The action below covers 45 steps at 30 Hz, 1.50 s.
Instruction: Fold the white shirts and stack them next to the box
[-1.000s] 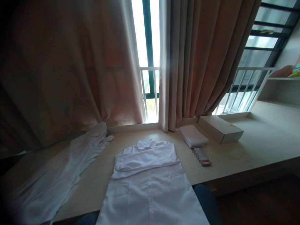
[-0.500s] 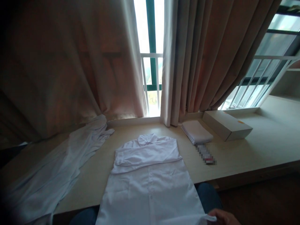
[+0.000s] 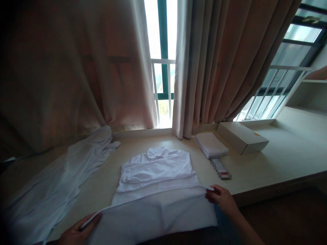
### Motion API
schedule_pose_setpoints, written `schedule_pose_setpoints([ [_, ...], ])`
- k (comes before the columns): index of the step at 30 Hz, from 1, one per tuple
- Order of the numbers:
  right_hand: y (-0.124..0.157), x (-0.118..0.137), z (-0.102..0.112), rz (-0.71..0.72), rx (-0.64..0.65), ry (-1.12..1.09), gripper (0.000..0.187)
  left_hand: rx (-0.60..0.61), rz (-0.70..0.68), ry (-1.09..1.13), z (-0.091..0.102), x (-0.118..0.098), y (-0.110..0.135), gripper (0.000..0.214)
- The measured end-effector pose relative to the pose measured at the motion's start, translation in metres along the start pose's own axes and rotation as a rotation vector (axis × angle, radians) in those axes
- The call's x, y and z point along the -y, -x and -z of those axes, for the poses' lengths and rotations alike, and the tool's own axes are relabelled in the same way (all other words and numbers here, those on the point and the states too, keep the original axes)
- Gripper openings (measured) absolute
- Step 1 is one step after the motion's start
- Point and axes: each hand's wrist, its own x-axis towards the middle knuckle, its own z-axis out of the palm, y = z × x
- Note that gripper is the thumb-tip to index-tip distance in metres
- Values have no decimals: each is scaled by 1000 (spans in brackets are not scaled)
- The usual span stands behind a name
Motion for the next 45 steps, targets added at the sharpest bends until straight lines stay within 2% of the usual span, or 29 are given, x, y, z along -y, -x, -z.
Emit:
schedule_pose_setpoints([
  [5, -36, -13, -8, 14, 25, 79, 49, 47, 28, 43, -23, 10, -35, 48],
  [8, -57, -19, -11, 18, 12, 362, 40, 151, -9, 54, -44, 25, -56, 43],
  [11, -76, -18, -14, 123, -16, 717, 30, 259, -35, 37, -62, 37, -74, 35],
  [14, -92, -11, -22, 172, 42, 883, 22, 306, -89, -22, -71, 34, -89, 29],
  [16, -102, -6, -29, 171, 88, 905, 26, 321, -135, -123, -73, 23, -95, 35],
  [20, -118, 3, -48, 153, 223, 939, 55, 443, -283, -504, -75, -10, -94, 59],
  [22, -123, 6, -61, 144, 280, 986, 64, 486, -338, -617, -81, -27, -88, 67],
  [27, -125, 17, -104, 199, 361, 1219, 73, 597, -478, -638, -121, -72, -68, 85],
  [30, -122, 25, -125, 197, 428, 1360, 76, 645, -528, -593, -146, -96, -59, 81],
  [32, -118, 30, -132, 147, 466, 1347, 73, 651, -545, -557, -155, -107, -56, 71],
  [35, -113, 32, -134, 139, 531, 1289, 57, 670, -565, -493, -160, -116, -53, 50],
  [37, -110, 32, -133, 151, 634, 1215, 47, 707, -580, -441, -159, -119, -52, 36],
  [40, -106, 35, -135, 199, 769, 1054, 38, 759, -601, -351, -157, -121, -51, 25],
  [45, -94, 56, -138, 347, 795, 873, 32, 770, -602, -261, -151, -121, -57, 18],
])
